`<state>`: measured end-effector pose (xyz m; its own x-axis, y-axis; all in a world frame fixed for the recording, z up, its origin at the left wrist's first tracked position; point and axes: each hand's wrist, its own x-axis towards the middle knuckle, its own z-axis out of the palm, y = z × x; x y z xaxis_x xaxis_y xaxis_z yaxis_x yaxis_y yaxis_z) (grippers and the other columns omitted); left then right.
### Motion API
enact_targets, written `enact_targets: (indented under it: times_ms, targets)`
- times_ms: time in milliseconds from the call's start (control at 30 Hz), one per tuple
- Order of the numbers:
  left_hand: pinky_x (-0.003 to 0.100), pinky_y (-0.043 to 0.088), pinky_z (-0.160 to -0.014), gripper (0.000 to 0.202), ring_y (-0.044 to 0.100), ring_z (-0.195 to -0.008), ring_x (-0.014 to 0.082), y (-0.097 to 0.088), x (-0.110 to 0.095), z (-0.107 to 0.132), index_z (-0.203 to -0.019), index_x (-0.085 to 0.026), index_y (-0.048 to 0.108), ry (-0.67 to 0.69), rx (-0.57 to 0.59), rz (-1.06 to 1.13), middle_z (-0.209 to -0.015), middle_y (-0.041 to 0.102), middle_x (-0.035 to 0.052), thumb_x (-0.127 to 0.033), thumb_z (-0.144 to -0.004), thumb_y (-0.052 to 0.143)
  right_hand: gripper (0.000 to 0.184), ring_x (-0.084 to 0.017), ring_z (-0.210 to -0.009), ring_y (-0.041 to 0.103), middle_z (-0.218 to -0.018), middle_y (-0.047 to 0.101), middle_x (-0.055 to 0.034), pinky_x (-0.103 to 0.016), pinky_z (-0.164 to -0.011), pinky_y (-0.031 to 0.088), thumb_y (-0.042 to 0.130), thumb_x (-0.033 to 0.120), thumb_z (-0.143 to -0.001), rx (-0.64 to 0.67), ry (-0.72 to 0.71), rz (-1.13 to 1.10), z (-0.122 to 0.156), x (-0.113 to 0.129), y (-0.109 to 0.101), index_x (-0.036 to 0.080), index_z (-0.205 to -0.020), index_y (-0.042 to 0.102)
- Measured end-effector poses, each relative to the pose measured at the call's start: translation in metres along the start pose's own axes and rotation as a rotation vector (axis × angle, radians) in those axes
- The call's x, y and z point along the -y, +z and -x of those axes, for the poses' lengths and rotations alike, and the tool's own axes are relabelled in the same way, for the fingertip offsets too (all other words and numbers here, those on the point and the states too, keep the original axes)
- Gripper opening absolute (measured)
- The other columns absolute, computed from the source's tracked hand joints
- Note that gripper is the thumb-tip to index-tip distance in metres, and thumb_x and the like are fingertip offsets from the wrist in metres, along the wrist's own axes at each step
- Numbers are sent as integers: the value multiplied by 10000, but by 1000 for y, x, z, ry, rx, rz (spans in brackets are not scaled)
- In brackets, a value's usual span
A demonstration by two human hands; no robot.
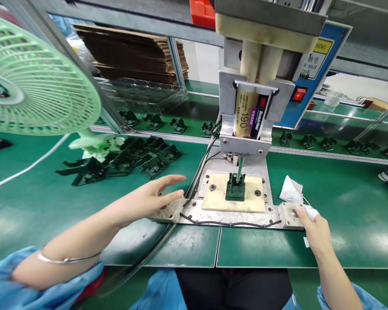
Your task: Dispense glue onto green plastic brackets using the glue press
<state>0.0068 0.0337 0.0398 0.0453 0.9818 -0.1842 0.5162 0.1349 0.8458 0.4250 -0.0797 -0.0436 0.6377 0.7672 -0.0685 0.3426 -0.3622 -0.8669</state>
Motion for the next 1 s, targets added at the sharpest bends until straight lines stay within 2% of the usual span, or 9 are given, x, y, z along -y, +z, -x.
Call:
enact_targets:
  times_ms: [100,200,300,400,467,600,1000]
  targets:
    - [339,634,-735,646,729,-1016,345,-3,21,9,-1059,-279,778,-140,126,169,-1101,786,89,-651,-538,863,629,-354,-859,719,-821,780,-128,-387,-744,532,725,735,-563,23,41,12,3,11,4,147,-779,773]
    - [310,616,-701,653,737,-902,294,7,33,14,-1100,-259,750,-131,44,310,-987,792,75,-619,-568,871,658,-355,-883,718,-870,784,-132,-376,-727,535,755,722,-539,14,86,-42,5,12,7,139,-845,773]
    - [274,594,-660,661,720,-786,231,18,44,15,-1127,-245,723,-95,-8,431,-935,770,52,-586,-584,884,693,-362,-931,708,-898,782,-135,-394,-779,523,727,745,-552,-68,66,-47,6,2,9,144,-893,772]
    - [265,583,-665,665,705,-795,216,25,57,15,-1101,-227,708,-42,-135,515,-1000,755,59,-629,-594,861,707,-359,-983,696,-953,781,-138,-411,-842,506,674,766,-613,-122,-9,-53,6,-7,12,150,-944,776]
    - [275,581,-691,681,700,-848,232,28,63,14,-1109,-216,692,-26,-176,515,-1056,749,78,-662,-614,835,710,-356,-976,697,-956,781,-143,-410,-839,508,662,771,-632,-131,-39,-65,5,-11,13,146,-950,780]
    - [265,553,-713,688,674,-871,225,29,68,15,-1131,-204,674,-36,-157,488,-1073,740,78,-674,-649,814,711,-356,-959,700,-946,781,-150,-403,-820,512,676,769,-638,-141,-49,-62,5,-11,13,137,-944,786]
    - [272,512,-741,693,633,-862,212,29,69,14,-1107,-211,682,-50,-171,464,-1048,731,50,-695,-631,817,739,-376,-994,694,-947,782,-147,-416,-843,502,671,795,-621,-127,-6,-22,3,-13,11,144,-953,781]
